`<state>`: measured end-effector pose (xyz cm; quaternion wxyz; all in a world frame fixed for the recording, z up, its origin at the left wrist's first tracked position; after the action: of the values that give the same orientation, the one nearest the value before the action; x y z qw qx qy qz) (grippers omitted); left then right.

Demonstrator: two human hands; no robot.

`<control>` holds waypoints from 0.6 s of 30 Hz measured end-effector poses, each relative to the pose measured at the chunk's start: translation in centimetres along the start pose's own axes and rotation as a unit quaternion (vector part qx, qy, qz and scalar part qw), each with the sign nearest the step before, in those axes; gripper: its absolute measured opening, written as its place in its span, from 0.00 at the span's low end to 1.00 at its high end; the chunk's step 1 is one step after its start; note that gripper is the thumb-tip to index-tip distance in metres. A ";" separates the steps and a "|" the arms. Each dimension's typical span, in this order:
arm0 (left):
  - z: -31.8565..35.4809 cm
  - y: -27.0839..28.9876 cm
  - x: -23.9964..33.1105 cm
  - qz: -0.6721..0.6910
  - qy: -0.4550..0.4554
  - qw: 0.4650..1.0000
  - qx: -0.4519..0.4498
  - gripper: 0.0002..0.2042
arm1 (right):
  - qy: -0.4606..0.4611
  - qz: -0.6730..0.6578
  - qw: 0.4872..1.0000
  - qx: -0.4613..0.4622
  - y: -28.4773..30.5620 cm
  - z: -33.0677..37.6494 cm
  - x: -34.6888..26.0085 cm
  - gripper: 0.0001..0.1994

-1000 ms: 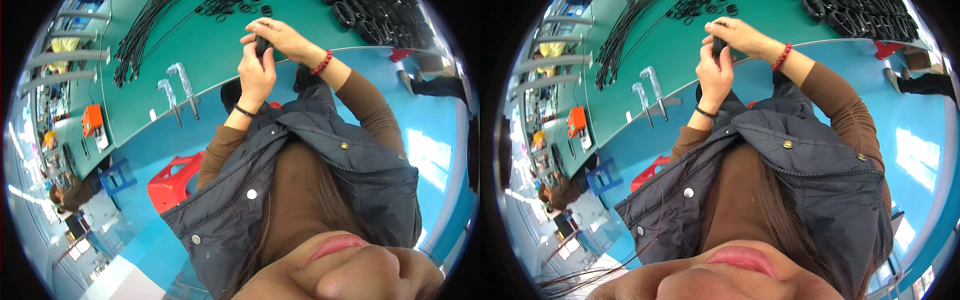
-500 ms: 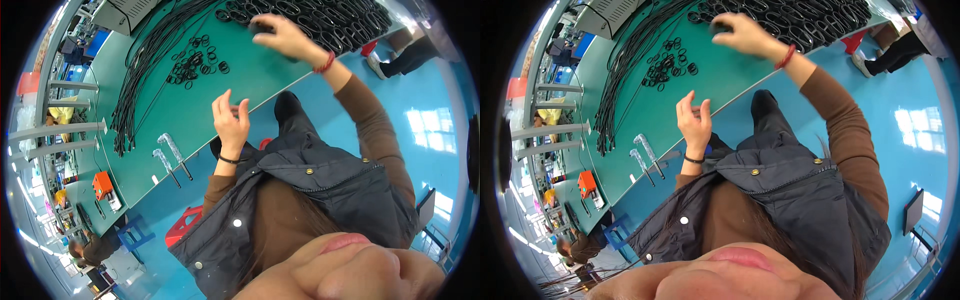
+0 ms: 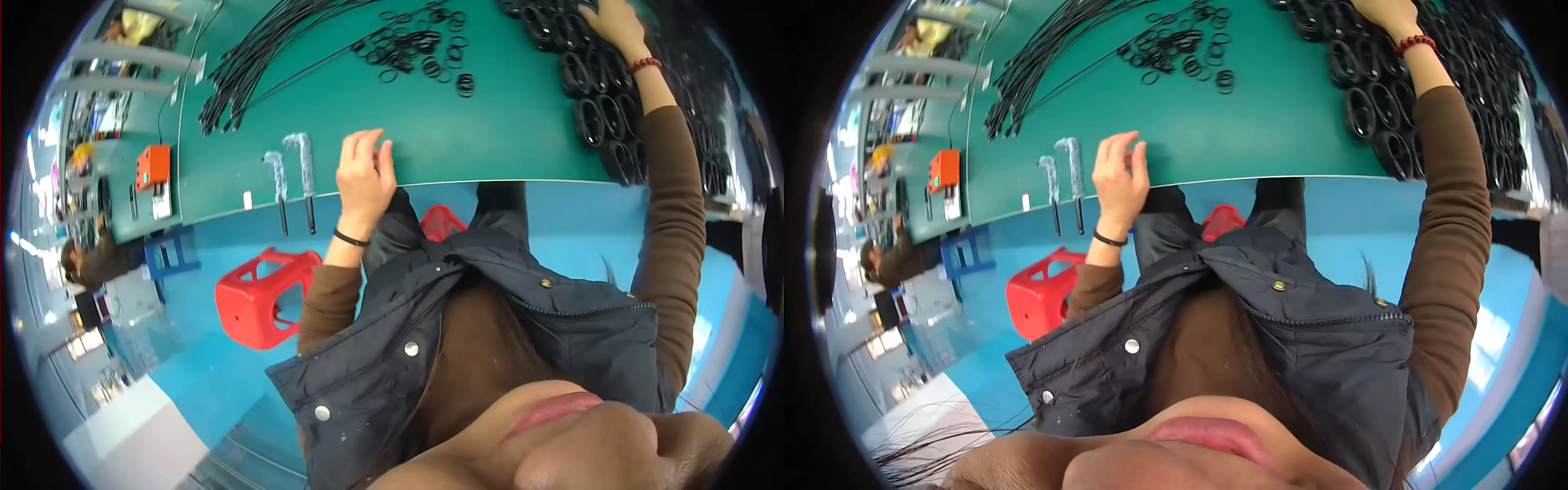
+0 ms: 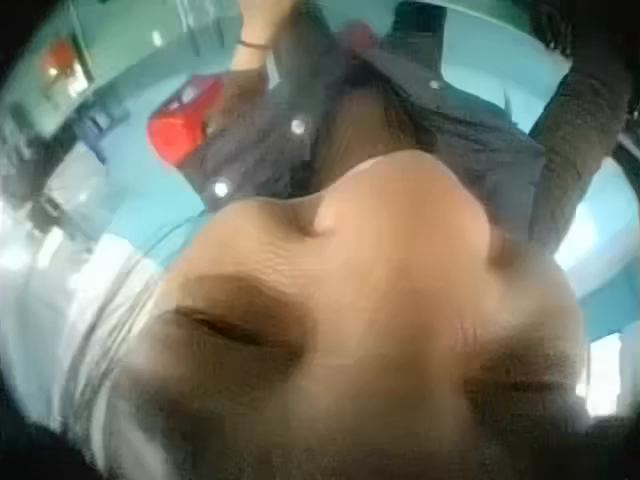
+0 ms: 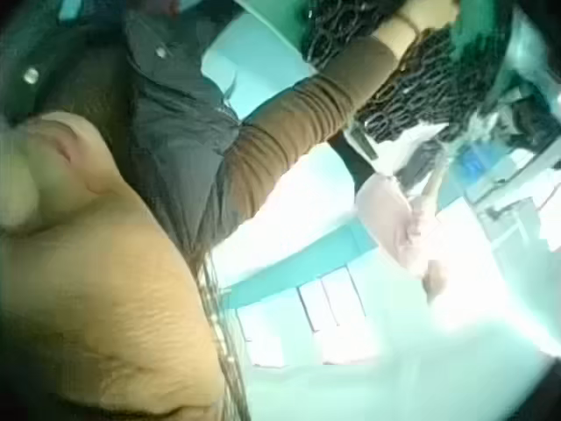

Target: Bundling long black electrical wires and attaching plastic connectors at a factory workbench.

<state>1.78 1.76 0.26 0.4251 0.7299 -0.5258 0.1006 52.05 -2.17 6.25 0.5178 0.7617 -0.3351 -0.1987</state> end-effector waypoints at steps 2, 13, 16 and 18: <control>-1.7 1.0 -2.4 -0.036 -0.035 0.999 0.013 0.10 | 0.107 -0.072 0.992 -0.016 -0.8 -1.3 -7.3 0.15; -13.4 1.4 -19.4 -0.332 -0.181 0.923 -0.073 0.17 | 0.235 -0.248 0.938 0.067 -6.7 -0.8 -35.8 0.07; -17.8 -0.2 -24.5 -0.401 -0.232 0.874 -0.145 0.11 | 0.230 -0.271 0.933 -0.051 -4.8 -0.5 -36.1 0.10; -20.3 -0.3 -26.0 -0.448 -0.354 0.814 -0.102 0.03 | 0.255 -0.334 0.899 -0.125 -2.0 1.7 -36.8 0.17</control>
<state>-3.01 34.32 -2.75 0.2795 0.8223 -0.2618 -0.4208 25.98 23.54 2.16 0.5793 0.7826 0.1100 -0.1996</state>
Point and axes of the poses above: each hand's wrist, its own z-axis away from the middle knuckle, its own y-axis out of the back of the hand, x = y × z, the point moved 2 cm from there along -z, towards the middle knuckle, and after that the axes turned 15 degrees about x, right-handed, at the moved point
